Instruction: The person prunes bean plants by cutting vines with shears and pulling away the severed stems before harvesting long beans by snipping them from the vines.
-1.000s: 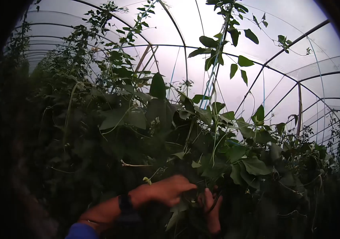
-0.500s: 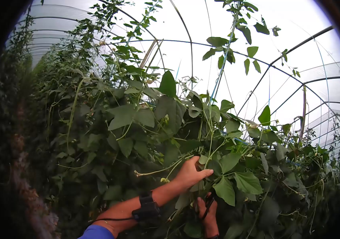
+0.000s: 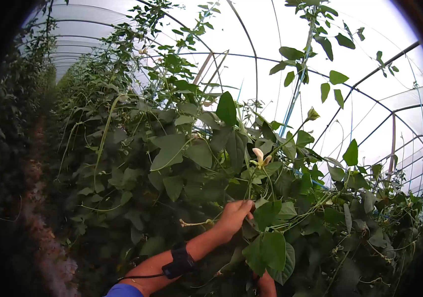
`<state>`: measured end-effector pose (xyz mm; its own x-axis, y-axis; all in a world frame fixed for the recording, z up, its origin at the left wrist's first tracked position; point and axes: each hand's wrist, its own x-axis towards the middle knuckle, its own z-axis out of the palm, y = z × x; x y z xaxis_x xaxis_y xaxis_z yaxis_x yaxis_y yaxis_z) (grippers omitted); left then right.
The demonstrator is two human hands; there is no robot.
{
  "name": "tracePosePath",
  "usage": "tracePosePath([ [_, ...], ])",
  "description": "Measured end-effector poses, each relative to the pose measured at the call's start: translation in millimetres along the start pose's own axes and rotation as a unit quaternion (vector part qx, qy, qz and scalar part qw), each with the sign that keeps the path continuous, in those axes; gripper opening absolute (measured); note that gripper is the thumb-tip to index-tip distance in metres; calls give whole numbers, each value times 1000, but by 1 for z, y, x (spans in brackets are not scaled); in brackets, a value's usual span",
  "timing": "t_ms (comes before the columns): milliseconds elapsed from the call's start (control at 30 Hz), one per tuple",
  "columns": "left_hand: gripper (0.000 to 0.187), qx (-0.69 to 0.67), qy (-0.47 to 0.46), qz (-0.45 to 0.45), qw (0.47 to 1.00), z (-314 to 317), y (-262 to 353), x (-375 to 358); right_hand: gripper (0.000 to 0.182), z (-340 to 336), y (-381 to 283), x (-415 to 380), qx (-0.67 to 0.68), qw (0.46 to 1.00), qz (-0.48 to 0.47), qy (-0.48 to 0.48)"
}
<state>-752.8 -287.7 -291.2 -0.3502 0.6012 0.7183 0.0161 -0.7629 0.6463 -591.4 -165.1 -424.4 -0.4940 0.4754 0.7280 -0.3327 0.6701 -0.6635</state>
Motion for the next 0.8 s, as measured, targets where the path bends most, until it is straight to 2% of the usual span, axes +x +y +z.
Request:
tracePosePath([
  [200,30,-28,8,31,999,-33,5,-44,23,17,-23,2,-117,991,-56,16],
  [233,29,-3,22,68,997,-39,3,-52,23,20,-27,2,-134,989,-61,17],
  [267,29,2,33,67,997,-47,2,-60,23,22,-31,2,-148,987,-58,8],
  [333,27,-42,7,72,997,-61,1,-75,24,27,-48,-1,-158,986,-52,-14],
  [400,25,-72,17,70,995,-72,2,-91,33,32,-69,-7,-285,945,-139,-79],
  [433,25,-72,16,84,994,-79,0,-98,42,34,-51,-10,-305,932,-186,-63],
  [467,26,-72,14,97,993,-86,-2,-106,42,39,-53,-11,-300,933,-186,-71],
  [567,25,-86,66,99,989,-102,-2,-128,45,54,-59,-14,-333,926,-151,-100],
  [733,23,-125,154,121,973,-126,-2,-160,51,71,-40,-17,-340,901,-252,-100],
  [800,19,-128,176,116,969,-133,-2,-171,51,75,-47,-20,-339,900,-248,-117],
])
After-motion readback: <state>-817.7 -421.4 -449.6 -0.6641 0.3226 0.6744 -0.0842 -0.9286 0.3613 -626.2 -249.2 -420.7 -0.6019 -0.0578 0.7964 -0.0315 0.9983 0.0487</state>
